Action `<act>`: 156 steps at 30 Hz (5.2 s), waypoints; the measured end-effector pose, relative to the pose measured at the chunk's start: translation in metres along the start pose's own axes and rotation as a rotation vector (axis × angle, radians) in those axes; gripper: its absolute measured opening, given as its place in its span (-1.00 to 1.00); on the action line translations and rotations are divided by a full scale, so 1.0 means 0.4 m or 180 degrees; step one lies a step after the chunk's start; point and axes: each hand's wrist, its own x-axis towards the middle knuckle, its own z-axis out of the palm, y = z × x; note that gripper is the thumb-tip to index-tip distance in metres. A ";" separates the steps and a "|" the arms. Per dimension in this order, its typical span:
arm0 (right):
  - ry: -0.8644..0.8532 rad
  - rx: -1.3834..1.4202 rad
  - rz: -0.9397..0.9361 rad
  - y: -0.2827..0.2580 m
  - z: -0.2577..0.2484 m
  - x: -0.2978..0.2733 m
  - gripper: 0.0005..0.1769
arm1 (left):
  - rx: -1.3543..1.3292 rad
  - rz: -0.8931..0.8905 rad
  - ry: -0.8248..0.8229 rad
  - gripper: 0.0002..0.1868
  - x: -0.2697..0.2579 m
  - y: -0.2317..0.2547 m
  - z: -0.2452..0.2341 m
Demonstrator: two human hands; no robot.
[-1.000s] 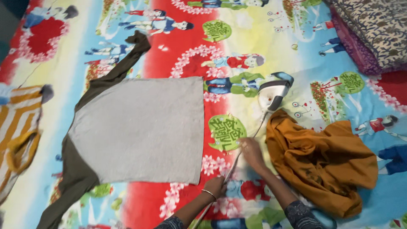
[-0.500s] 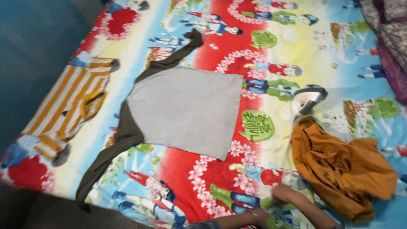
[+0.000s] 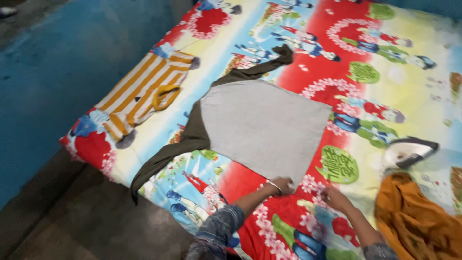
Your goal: The person irons a two-toned long-sleeved shirt on a bed. They smooth the fabric, iron the sleeves and body, flip the shirt, and continue ironing the other side.
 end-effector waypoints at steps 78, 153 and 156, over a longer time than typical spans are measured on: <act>0.0790 0.1628 -0.0580 -0.740 -0.553 0.472 -0.49 | -0.0664 0.1321 0.2252 -0.81 -0.004 -0.206 -1.013; 0.5509 -0.0068 0.0053 -0.086 -1.289 0.816 -0.71 | -0.1600 0.1189 0.1060 -0.67 0.101 0.116 -1.178; 0.4650 0.0551 0.0469 -0.062 -1.123 1.003 -0.90 | -0.1345 0.0813 0.1205 -0.71 0.236 -0.114 -1.135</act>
